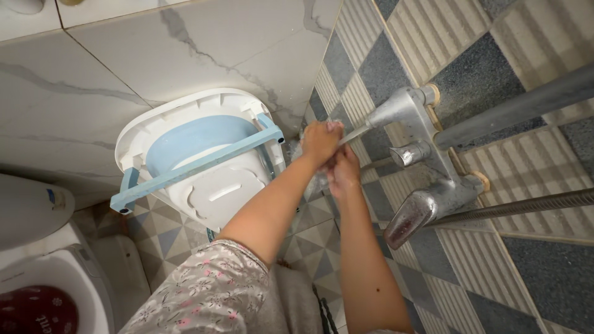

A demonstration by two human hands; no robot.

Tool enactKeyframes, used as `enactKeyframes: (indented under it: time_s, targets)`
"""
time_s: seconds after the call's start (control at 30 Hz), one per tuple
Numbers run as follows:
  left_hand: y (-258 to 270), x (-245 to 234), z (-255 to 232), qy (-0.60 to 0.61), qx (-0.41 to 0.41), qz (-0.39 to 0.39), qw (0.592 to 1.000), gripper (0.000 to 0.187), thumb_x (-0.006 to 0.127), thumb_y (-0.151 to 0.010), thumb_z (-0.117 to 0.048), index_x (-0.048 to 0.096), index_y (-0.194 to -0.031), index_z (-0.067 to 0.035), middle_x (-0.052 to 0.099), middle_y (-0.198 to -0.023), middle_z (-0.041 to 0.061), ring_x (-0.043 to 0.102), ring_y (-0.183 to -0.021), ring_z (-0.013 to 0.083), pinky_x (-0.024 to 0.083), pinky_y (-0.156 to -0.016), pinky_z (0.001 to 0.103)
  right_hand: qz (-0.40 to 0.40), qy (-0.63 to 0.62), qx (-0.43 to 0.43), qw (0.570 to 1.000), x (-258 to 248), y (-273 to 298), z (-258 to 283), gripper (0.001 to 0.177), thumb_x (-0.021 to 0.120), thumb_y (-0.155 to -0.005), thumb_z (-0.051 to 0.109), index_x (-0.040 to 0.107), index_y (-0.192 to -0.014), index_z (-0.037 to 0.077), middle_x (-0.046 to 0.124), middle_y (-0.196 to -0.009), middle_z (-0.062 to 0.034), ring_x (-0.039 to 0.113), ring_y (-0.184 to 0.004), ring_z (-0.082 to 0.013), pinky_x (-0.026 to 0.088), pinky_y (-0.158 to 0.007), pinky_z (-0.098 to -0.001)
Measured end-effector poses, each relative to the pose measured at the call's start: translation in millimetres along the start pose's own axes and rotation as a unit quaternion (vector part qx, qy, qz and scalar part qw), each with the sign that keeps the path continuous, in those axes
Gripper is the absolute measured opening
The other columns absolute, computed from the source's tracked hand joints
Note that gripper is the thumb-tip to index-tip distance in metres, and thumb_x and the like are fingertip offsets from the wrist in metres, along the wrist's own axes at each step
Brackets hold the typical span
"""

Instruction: The person scrubs the exterior and interior of a white and blue baby bathtub using a pink sponge, then rinses it thoroughly with a handheld shower head. The bathtub is placed on a small stool during the process.

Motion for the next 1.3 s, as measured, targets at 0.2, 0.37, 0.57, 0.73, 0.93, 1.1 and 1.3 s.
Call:
enactKeyframes:
  time_s: [0.2, 0.37, 0.57, 0.73, 0.93, 1.1, 1.3]
  targets:
    - [-32.9, 78.8, 28.9, 0.239, -0.021, -0.019, 0.971, 0.023, 0.070, -0.086, -0.024, 0.075, -0.103, -0.009, 0.072, -0.096, 0.013, 0.066, -0.087, 0.0249, 0.051, -0.077, 0.036, -0.090, 0.003, 0.056, 0.994, -61.9, 9.8, -49.6, 0.014, 0.069, -0.096, 0.010, 0.063, -0.108, 0.014, 0.059, -0.079, 0.0039, 0.057, -0.064, -0.0087, 0.046, -0.051, -0.0291]
    - [-43.4, 126.0, 57.4, 0.612, -0.261, 0.226, 0.712, 0.022, 0.061, -0.089, -0.021, 0.076, -0.102, -0.011, 0.067, -0.077, 0.004, 0.056, -0.054, 0.0146, 0.039, -0.047, 0.029, -0.091, -0.022, 0.115, 0.989, -67.6, 4.8, -71.2, 0.014, 0.066, -0.096, 0.013, 0.058, -0.107, 0.015, 0.062, -0.083, 0.0008, 0.060, -0.069, -0.0135, 0.051, -0.056, -0.0331]
    - [22.1, -2.0, 20.2, 0.386, -0.203, 0.085, 0.896, 0.038, 0.075, -0.091, -0.036, 0.071, -0.085, 0.001, 0.063, -0.067, 0.006, 0.055, -0.048, 0.0139, 0.045, -0.046, 0.034, -0.008, -0.167, 0.144, 0.975, -21.6, -18.4, -48.4, 0.028, 0.056, -0.103, 0.014, 0.057, -0.127, 0.000, 0.072, -0.105, -0.0104, 0.071, -0.092, -0.0225, 0.060, -0.079, -0.0408]
    - [34.4, -75.5, 46.3, 0.275, -0.152, 0.007, 0.949, 0.059, 0.083, -0.093, -0.041, 0.057, -0.104, 0.010, 0.060, -0.088, 0.012, 0.053, -0.076, 0.0199, 0.044, -0.063, 0.036, 0.014, 0.123, -0.010, 0.992, 18.2, -14.4, -0.8, 0.046, 0.062, -0.087, 0.003, 0.060, -0.132, 0.011, 0.074, -0.112, -0.0044, 0.073, -0.097, -0.0177, 0.058, -0.082, -0.0351]
    - [51.6, -28.8, 55.4, 0.424, -0.257, 0.197, 0.845, 0.055, 0.065, -0.086, -0.054, 0.062, -0.122, -0.012, 0.070, -0.110, 0.007, 0.069, -0.094, 0.0205, 0.060, -0.075, 0.041, -0.155, 0.616, -0.114, 0.763, 43.4, 1.3, 45.5, 0.047, 0.086, -0.089, 0.040, 0.076, -0.113, 0.000, 0.076, -0.102, -0.0151, 0.073, -0.095, -0.0246, 0.054, -0.085, -0.0340]
    - [37.1, 9.1, 84.7, 0.569, -0.282, 0.168, 0.754, 0.055, 0.070, -0.100, -0.057, 0.063, -0.117, -0.005, 0.060, -0.099, 0.009, 0.058, -0.085, 0.0228, 0.056, -0.075, 0.041, -0.050, 0.117, -0.025, 0.992, 24.6, -18.1, 25.4, 0.053, 0.077, -0.094, 0.027, 0.063, -0.138, 0.002, 0.066, -0.115, -0.0096, 0.064, -0.094, -0.0176, 0.052, -0.083, -0.0355]
    - [26.0, -15.4, 83.5, 0.134, -0.145, 0.117, 0.973, 0.053, 0.061, -0.096, -0.058, 0.078, -0.093, -0.008, 0.072, -0.080, 0.002, 0.065, -0.071, 0.0098, 0.053, -0.066, 0.033, 0.038, 0.003, 0.027, 0.999, 39.6, 1.8, 20.7, 0.068, 0.065, -0.081, -0.002, 0.042, -0.143, 0.013, 0.063, -0.125, -0.0113, 0.071, -0.098, -0.0187, 0.062, -0.085, -0.0356]
Point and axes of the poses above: each hand's wrist, its own y-axis away from the middle knuckle, its own x-axis out of the palm, z = x × y, the point moved 4 cm from there along -y, towards the middle knuckle
